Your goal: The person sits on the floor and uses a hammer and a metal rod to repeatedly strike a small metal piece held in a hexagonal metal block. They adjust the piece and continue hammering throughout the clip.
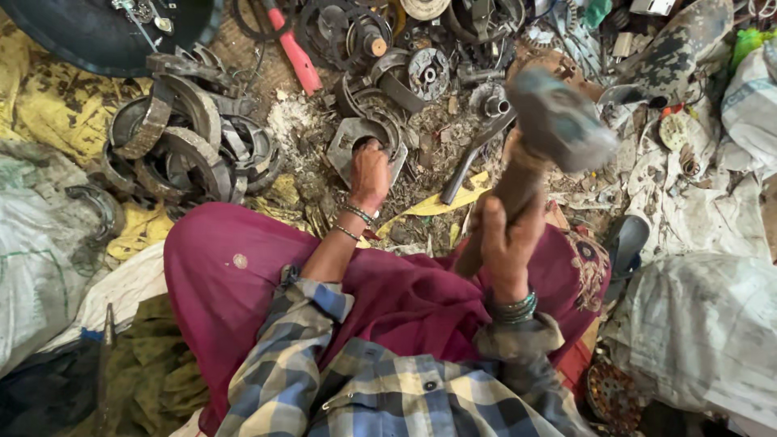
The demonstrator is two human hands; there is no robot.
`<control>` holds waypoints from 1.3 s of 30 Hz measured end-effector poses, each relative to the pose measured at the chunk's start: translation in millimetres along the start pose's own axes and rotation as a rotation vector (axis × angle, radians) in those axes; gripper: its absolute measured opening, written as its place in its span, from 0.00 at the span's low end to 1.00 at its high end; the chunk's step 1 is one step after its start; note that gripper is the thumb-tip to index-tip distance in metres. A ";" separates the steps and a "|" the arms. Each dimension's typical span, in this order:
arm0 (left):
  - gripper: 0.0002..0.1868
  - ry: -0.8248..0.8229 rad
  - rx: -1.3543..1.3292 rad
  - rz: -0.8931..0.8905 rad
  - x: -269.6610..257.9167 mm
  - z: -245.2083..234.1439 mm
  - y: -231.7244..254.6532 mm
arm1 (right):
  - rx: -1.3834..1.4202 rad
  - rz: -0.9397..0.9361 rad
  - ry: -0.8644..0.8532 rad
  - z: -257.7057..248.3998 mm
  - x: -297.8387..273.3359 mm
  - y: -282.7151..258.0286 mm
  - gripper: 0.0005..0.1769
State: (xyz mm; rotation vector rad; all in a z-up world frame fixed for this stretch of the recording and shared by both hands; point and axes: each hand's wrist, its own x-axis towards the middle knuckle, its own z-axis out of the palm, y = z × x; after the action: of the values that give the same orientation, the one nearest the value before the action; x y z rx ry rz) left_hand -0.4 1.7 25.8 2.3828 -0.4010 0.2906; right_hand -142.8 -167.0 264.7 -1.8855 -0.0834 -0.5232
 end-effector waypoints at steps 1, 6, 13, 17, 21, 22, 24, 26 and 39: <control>0.05 0.005 0.021 0.006 1.8 -2.2 2.2 | 0.040 -0.013 0.014 -0.5 1.6 3.2 0.20; 0.07 -0.007 -0.005 -0.001 -0.1 4.7 -3.4 | -0.122 0.451 -0.065 26.4 -16.3 54.5 0.26; 0.06 0.038 -0.295 -0.430 -2.1 26.8 -22.8 | -0.276 0.621 -0.257 51.4 -25.9 94.1 0.24; 0.10 0.022 0.048 0.002 -7.4 28.6 -15.9 | -0.099 0.639 -0.141 28.7 -18.9 49.3 0.21; 0.09 0.005 0.003 -0.021 -4.1 16.4 -12.6 | 0.022 0.256 -0.079 6.0 -4.1 0.9 0.17; 0.08 -0.011 -0.013 -0.045 -2.9 13.3 -11.0 | 0.044 0.142 -0.055 2.0 -0.1 -4.8 0.18; 0.08 -0.026 0.016 -0.046 -0.4 6.9 -6.1 | 0.098 0.003 -0.020 -0.4 5.8 -5.5 0.20; 0.08 -0.021 0.064 -0.040 1.2 1.1 -0.3 | 0.163 -0.046 0.001 6.8 6.7 8.6 0.21; 0.09 -0.068 0.266 -0.040 8.4 -12.3 10.8 | -0.277 0.703 -0.219 38.3 -22.0 74.9 0.20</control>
State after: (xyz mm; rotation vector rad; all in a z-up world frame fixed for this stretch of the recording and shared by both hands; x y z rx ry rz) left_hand 2.3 0.5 44.0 2.6635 -0.3641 0.2579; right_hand -127.7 -156.2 179.7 -2.0721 0.5166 0.1629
